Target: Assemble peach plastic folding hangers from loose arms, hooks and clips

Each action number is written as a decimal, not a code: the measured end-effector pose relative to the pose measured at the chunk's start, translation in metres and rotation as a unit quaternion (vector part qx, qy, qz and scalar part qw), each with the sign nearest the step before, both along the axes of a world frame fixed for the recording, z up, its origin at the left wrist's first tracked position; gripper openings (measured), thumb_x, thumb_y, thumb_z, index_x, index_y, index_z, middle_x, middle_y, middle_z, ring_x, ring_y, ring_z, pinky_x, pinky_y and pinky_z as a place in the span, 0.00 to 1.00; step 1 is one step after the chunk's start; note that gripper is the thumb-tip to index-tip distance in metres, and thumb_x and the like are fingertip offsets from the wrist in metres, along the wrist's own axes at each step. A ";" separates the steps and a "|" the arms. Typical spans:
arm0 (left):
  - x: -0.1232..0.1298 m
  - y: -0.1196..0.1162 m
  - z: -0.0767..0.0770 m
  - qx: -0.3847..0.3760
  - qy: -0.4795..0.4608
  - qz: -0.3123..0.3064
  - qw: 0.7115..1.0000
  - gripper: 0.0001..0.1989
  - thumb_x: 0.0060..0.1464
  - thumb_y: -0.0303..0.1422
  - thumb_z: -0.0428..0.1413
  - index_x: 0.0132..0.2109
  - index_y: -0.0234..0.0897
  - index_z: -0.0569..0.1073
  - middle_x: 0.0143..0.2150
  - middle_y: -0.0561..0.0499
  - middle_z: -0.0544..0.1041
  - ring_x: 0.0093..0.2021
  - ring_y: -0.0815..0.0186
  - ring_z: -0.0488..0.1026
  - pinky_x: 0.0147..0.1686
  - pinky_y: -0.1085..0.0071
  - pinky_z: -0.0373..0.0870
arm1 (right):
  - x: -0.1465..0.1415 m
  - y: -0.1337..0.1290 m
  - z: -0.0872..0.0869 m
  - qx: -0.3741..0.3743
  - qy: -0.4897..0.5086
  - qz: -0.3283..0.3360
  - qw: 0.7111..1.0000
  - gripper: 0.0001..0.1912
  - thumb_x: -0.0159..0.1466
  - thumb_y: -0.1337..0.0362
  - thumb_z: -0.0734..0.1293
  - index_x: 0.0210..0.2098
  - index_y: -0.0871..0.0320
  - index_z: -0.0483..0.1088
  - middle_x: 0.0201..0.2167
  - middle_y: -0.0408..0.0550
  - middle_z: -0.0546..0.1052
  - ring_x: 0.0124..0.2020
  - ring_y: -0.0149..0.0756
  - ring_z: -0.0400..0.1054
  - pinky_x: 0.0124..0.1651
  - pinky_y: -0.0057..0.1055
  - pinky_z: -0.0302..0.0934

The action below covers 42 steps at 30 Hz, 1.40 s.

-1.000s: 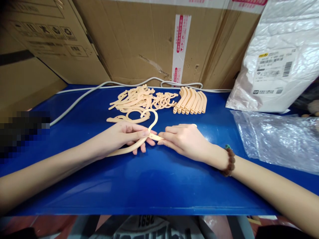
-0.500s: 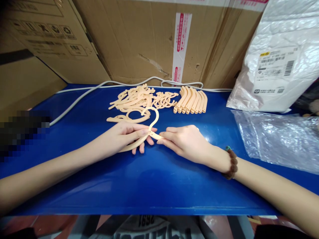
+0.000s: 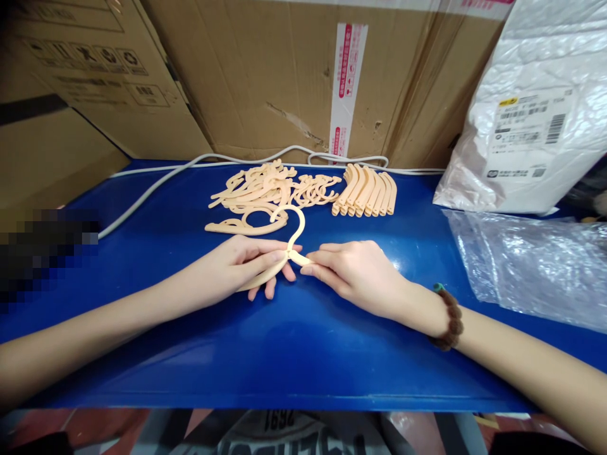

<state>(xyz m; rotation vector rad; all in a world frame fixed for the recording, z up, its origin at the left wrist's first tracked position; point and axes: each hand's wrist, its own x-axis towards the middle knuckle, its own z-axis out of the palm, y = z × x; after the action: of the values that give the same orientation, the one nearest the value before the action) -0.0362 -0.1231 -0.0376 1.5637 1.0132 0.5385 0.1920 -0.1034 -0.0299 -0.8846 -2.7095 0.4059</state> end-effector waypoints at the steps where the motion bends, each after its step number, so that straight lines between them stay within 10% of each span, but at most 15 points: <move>1: 0.000 -0.001 0.001 0.014 0.016 0.000 1.000 0.18 0.66 0.40 0.46 0.41 0.31 0.75 0.38 0.47 0.79 0.24 0.72 0.71 0.20 0.78 0.64 | 0.000 -0.001 0.000 0.002 -0.002 0.002 1.000 0.21 0.74 0.56 0.56 0.37 0.59 0.76 0.27 0.43 0.73 0.23 0.27 0.63 0.28 0.25 0.51; 6: 0.000 -0.007 0.004 0.180 0.167 0.007 0.969 0.17 0.67 0.38 0.45 0.35 0.35 0.73 0.25 0.55 0.73 0.23 0.71 0.67 0.25 0.75 0.59 | 0.000 -0.002 -0.003 0.008 -0.005 0.018 1.000 0.19 0.74 0.57 0.57 0.40 0.60 0.76 0.30 0.45 0.75 0.26 0.28 0.67 0.30 0.25 0.52; 10: 0.003 -0.012 0.001 0.308 0.251 -0.029 0.917 0.14 0.67 0.38 0.48 0.36 0.36 0.71 0.32 0.52 0.76 0.31 0.67 0.72 0.29 0.72 0.58 | 0.003 0.000 -0.005 0.034 0.003 0.030 0.999 0.17 0.73 0.56 0.59 0.41 0.59 0.76 0.33 0.46 0.78 0.29 0.29 0.69 0.32 0.27 0.53; 17: 0.001 -0.012 -0.008 0.416 0.328 -0.046 0.847 0.15 0.69 0.40 0.44 0.40 0.36 0.69 0.33 0.51 0.79 0.28 0.64 0.74 0.24 0.72 0.52 | 0.006 0.006 -0.004 0.242 0.009 0.055 0.969 0.16 0.69 0.54 0.63 0.35 0.59 0.74 0.29 0.48 0.76 0.32 0.36 0.65 0.38 0.34 0.54; 23: -0.002 -0.010 -0.008 0.462 0.315 -0.021 0.828 0.18 0.69 0.42 0.43 0.39 0.36 0.71 0.29 0.52 0.78 0.25 0.66 0.73 0.22 0.72 0.51 | 0.008 0.002 -0.002 0.340 0.026 0.026 0.940 0.14 0.67 0.54 0.66 0.46 0.56 0.71 0.43 0.51 0.76 0.45 0.44 0.66 0.45 0.41 0.56; 31: -0.002 -0.009 -0.009 0.475 0.297 -0.006 0.828 0.18 0.69 0.43 0.44 0.40 0.36 0.72 0.29 0.52 0.79 0.25 0.66 0.74 0.22 0.72 0.51 | 0.007 0.001 -0.003 0.343 0.021 0.038 0.938 0.14 0.69 0.59 0.63 0.51 0.60 0.71 0.31 0.46 0.76 0.31 0.35 0.64 0.34 0.35 0.51; 42: -0.003 -0.009 -0.016 0.511 0.298 -0.050 0.805 0.20 0.68 0.45 0.45 0.45 0.37 0.75 0.35 0.49 0.83 0.33 0.65 0.79 0.27 0.74 0.63 | 0.005 0.003 -0.006 0.296 0.023 0.041 0.954 0.15 0.70 0.59 0.61 0.48 0.62 0.73 0.35 0.50 0.77 0.36 0.38 0.65 0.38 0.35 0.57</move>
<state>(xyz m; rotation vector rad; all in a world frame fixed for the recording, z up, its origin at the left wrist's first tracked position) -0.0390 -0.1325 -0.0539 2.8744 1.1476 0.5588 0.1972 -0.1004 -0.0359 -0.5779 -2.5887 -0.3583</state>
